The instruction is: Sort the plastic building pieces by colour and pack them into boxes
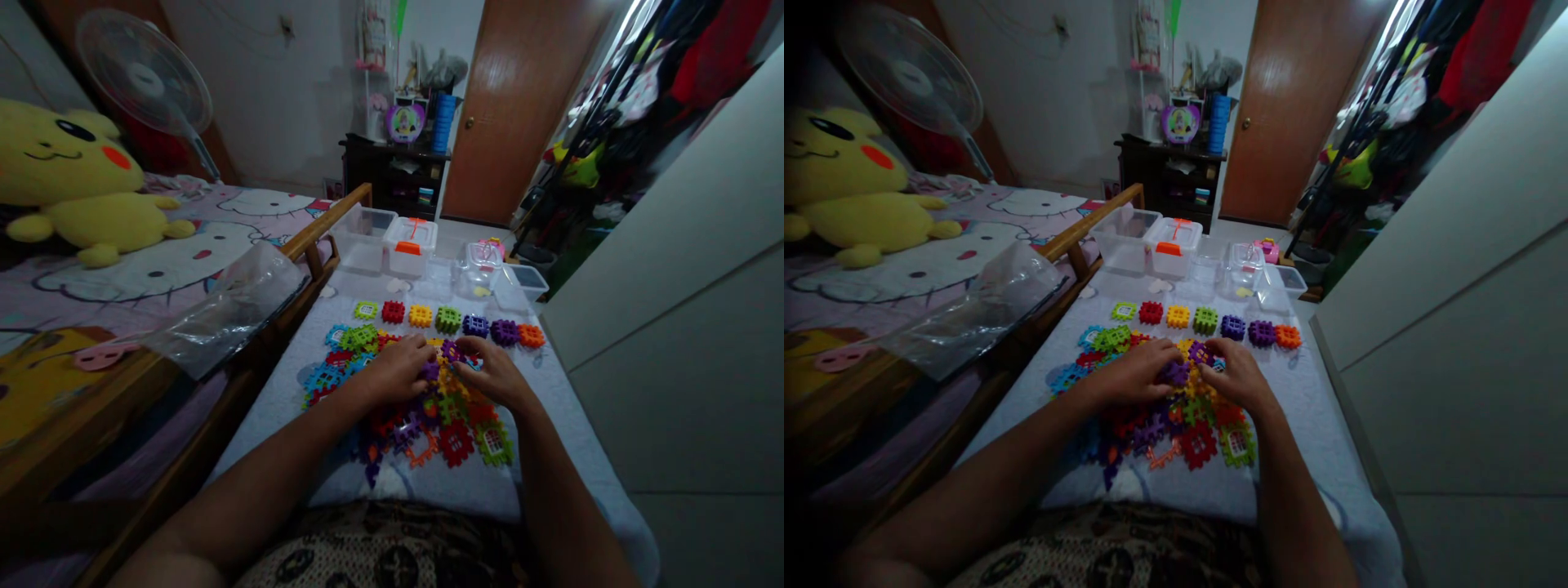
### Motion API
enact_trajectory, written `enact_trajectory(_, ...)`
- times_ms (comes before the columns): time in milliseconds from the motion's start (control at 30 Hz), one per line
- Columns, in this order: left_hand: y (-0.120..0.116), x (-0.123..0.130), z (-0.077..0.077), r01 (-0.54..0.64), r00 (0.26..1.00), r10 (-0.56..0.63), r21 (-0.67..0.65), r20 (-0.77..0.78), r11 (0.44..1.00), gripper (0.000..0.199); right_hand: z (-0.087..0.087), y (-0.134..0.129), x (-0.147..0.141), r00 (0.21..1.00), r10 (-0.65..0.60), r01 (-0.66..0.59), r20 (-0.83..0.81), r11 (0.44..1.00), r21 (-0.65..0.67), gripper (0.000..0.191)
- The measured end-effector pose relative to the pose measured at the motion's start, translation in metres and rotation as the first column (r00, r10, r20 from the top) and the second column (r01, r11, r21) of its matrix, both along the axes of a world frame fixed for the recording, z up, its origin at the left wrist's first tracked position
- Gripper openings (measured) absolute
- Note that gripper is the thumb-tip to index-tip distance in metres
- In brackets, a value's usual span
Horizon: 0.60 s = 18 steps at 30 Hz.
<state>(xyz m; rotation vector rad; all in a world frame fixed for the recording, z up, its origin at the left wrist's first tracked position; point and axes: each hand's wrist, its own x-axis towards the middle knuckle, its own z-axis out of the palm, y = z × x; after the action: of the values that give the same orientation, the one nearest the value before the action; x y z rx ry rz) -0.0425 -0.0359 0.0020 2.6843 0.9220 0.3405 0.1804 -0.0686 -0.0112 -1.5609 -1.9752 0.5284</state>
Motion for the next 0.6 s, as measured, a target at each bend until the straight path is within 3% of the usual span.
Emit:
enact_trajectory(100,0.007,-0.019,0.007,0.084,0.991,-0.068,-0.14,0.114,0.987,0.035,-0.003,0.001,-0.002,0.998,0.056,-0.056,0.008,0.998,0.02,0.035)
enact_trajectory(267,0.036,-0.059,0.005,-0.155,0.927,0.21,-0.194,0.309,0.969,0.027,0.0,0.001,-0.019,0.982,0.156,-0.159,0.106,0.987,0.015,0.036)
enact_trajectory(333,0.051,-0.076,-0.006,-0.306,0.883,0.337,-0.142,0.326,0.941,0.025,0.001,-0.001,-0.029,0.974,0.156,-0.159,0.164,0.987,0.001,0.038)
enact_trajectory(433,0.071,-0.103,-0.031,-0.519,0.801,0.513,-0.067,0.308,0.852,0.027,0.0,-0.003,-0.042,0.958,0.144,-0.146,0.248,0.989,-0.011,0.04)
enact_trajectory(600,0.086,-0.128,-0.063,-0.616,0.68,0.664,-0.25,0.31,0.747,0.04,-0.004,-0.003,-0.047,0.941,0.119,-0.123,0.316,0.992,-0.006,0.051)
